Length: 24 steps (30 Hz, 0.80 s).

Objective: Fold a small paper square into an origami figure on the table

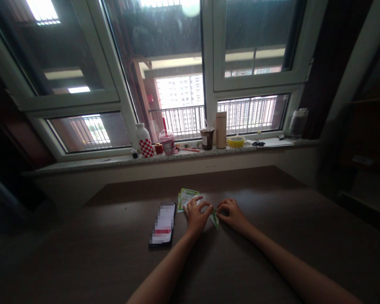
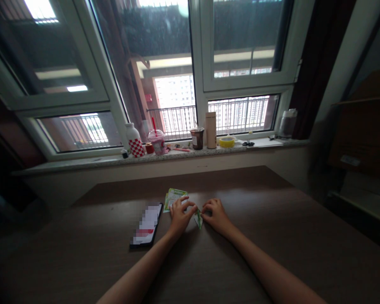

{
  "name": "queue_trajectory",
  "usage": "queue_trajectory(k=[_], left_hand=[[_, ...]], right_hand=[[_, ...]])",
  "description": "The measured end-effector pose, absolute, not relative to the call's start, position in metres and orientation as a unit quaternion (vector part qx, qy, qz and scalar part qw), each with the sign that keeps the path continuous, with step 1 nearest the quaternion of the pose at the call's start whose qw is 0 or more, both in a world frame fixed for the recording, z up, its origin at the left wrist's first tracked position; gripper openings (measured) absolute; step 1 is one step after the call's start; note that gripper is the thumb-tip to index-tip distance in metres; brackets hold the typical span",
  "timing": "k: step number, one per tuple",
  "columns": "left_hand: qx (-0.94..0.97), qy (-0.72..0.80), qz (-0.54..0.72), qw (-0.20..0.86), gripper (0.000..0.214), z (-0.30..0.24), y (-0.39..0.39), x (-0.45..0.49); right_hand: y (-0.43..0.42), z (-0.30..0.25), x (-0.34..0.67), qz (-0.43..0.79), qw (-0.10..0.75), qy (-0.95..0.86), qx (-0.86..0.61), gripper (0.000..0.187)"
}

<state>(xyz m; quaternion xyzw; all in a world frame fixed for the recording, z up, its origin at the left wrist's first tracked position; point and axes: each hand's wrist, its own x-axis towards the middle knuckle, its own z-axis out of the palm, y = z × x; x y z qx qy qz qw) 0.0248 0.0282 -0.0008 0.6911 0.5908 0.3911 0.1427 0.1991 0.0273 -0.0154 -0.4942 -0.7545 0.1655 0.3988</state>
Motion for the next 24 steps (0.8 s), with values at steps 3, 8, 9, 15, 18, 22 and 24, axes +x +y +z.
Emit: queue_trajectory(k=[3,8,9,15,18,22,24], left_hand=[[0.695,0.595,0.378,0.139,0.014,0.0,0.028,0.025],[0.699,0.61,0.35,0.132,0.022,0.001,0.028,0.024],[0.7,0.611,0.345,0.13,0.023,0.001,0.028,0.024],[0.7,0.622,0.327,0.128,0.017,0.001,0.028,0.024],[0.701,0.626,0.32,0.123,0.015,0.0,0.028,0.024],[0.709,0.624,0.305,0.122,0.012,0.002,0.026,0.022],[0.711,0.625,0.297,0.126,0.011,0.003,0.025,0.022]], right_hand=[[0.027,-0.014,0.2,0.142,0.398,-0.745,-0.517,0.003],[0.027,-0.013,0.2,0.112,0.383,-0.757,-0.518,0.007],[0.026,-0.013,0.201,0.107,0.381,-0.758,-0.518,0.007],[0.024,-0.013,0.205,0.109,0.362,-0.762,-0.526,0.005],[0.023,-0.013,0.208,0.112,0.353,-0.766,-0.525,0.004],[0.025,-0.016,0.209,0.119,0.352,-0.763,-0.528,0.012],[0.027,-0.018,0.208,0.124,0.348,-0.758,-0.537,0.012]])
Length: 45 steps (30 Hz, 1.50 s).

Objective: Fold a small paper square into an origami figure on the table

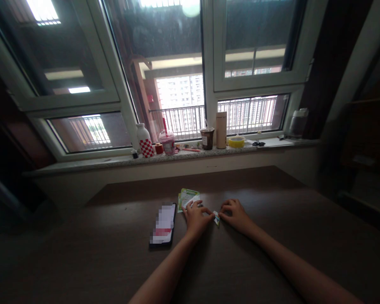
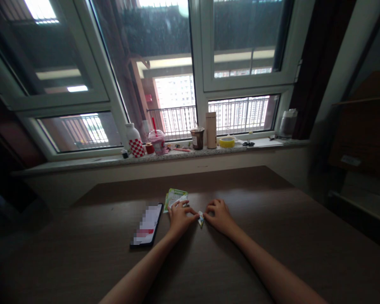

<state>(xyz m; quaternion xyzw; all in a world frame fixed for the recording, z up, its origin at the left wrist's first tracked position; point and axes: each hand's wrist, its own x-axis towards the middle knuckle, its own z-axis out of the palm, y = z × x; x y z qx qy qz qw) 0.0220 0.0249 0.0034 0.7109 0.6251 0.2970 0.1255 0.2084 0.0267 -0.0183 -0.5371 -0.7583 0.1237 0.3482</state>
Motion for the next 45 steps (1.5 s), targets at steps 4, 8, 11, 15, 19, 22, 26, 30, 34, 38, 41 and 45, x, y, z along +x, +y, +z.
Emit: queue_trajectory(k=[4,8,11,15,19,22,26,30,34,38,41,45], left_hand=[[0.714,0.622,0.291,0.132,0.015,0.006,0.023,0.022],[0.725,0.616,0.278,0.129,0.013,0.006,0.024,0.023],[0.73,0.615,0.272,0.122,0.012,0.007,0.025,0.023],[0.734,0.614,0.269,0.105,0.009,0.007,0.026,0.025],[0.736,0.614,0.266,0.101,0.01,0.004,0.029,0.026],[0.74,0.612,0.261,0.104,0.01,0.004,0.029,0.026],[0.744,0.609,0.249,0.115,0.011,0.007,0.028,0.027],[0.753,0.597,0.254,0.112,0.017,0.008,0.027,0.028],[0.757,0.593,0.248,0.119,0.012,0.008,0.028,0.024],[0.751,0.601,0.24,0.127,0.012,0.009,0.031,0.019],[0.752,0.604,0.228,0.134,0.014,0.011,0.032,0.016],[0.754,0.608,0.203,0.141,0.017,0.014,0.031,0.014]], right_hand=[[0.029,-0.02,0.204,0.128,0.326,-0.75,-0.561,0.009],[0.028,-0.018,0.2,0.128,0.31,-0.744,-0.578,0.012],[0.028,-0.016,0.197,0.131,0.305,-0.737,-0.589,0.012],[0.029,-0.016,0.195,0.131,0.301,-0.727,-0.603,0.013],[0.031,-0.017,0.193,0.125,0.301,-0.725,-0.606,0.013],[0.031,-0.017,0.194,0.126,0.301,-0.726,-0.606,0.014],[0.031,-0.016,0.194,0.128,0.304,-0.727,-0.602,0.012],[0.032,-0.015,0.195,0.137,0.302,-0.729,-0.599,0.01],[0.033,-0.015,0.197,0.153,0.303,-0.727,-0.597,0.009],[0.034,-0.015,0.199,0.165,0.308,-0.725,-0.593,0.01],[0.034,-0.015,0.199,0.167,0.307,-0.722,-0.597,0.01],[0.033,-0.012,0.201,0.174,0.297,-0.725,-0.597,0.012]])
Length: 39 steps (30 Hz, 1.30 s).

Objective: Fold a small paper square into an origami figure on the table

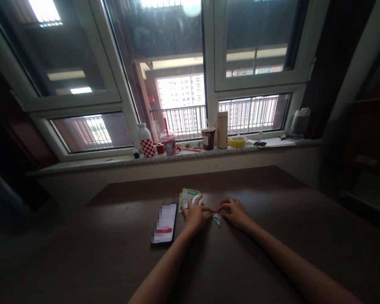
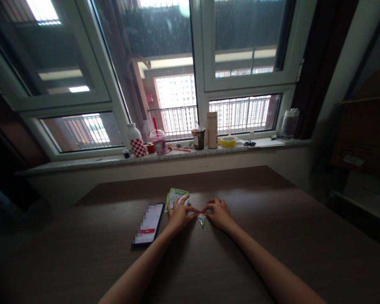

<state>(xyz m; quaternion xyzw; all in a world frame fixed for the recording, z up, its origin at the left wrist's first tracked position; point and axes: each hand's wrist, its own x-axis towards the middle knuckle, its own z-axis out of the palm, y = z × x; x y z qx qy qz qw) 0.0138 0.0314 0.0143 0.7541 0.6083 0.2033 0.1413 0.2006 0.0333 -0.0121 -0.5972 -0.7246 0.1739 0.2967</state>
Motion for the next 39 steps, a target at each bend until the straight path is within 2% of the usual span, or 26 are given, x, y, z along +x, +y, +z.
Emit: queue_trajectory(k=[14,25,31,39], left_hand=[[0.793,0.585,0.157,0.068,0.022,0.015,0.025,0.012],[0.789,0.59,0.149,0.092,0.034,0.017,0.019,0.01],[0.793,0.588,0.126,0.1,0.048,0.02,0.015,0.01],[0.787,0.598,0.103,0.113,0.049,0.024,0.014,0.008]], right_hand=[[0.028,-0.012,0.204,0.168,0.296,-0.745,-0.574,0.014],[0.024,-0.01,0.205,0.169,0.293,-0.756,-0.561,0.02],[0.025,-0.011,0.206,0.17,0.289,-0.759,-0.558,0.021],[0.022,-0.013,0.208,0.159,0.291,-0.773,-0.541,0.028]])
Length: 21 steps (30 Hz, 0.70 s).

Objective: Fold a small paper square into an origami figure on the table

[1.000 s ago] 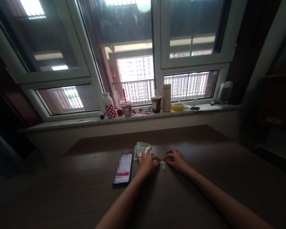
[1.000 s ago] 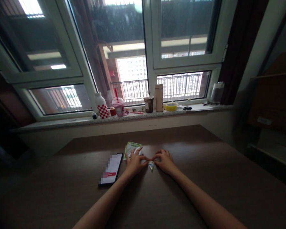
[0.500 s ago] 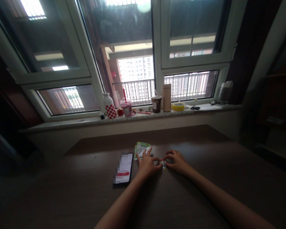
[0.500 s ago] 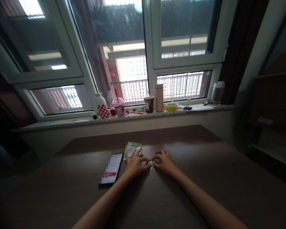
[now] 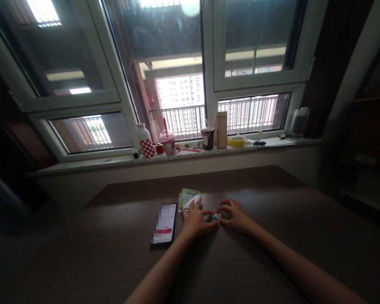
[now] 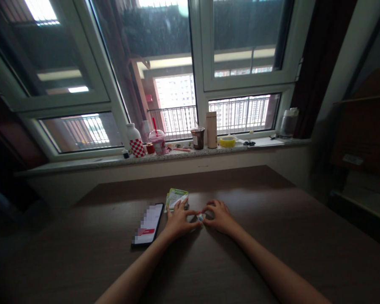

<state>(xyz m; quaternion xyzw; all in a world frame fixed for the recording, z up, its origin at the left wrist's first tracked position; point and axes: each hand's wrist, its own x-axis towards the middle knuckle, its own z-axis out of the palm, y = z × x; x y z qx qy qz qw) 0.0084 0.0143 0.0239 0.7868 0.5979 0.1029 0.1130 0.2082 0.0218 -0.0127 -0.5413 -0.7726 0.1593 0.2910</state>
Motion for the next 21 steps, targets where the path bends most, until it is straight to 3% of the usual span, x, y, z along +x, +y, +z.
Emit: queue_trajectory(k=[16,21], left_hand=[[0.78,0.603,0.135,0.102,0.035,0.0183,0.0155,0.0089],[0.771,0.612,0.135,0.109,0.033,0.0204,0.016,0.0115]], right_hand=[[0.0166,-0.008,0.2114,0.172,0.248,-0.789,-0.535,0.053],[0.0209,-0.0106,0.214,0.197,0.27,-0.783,-0.524,0.044]])
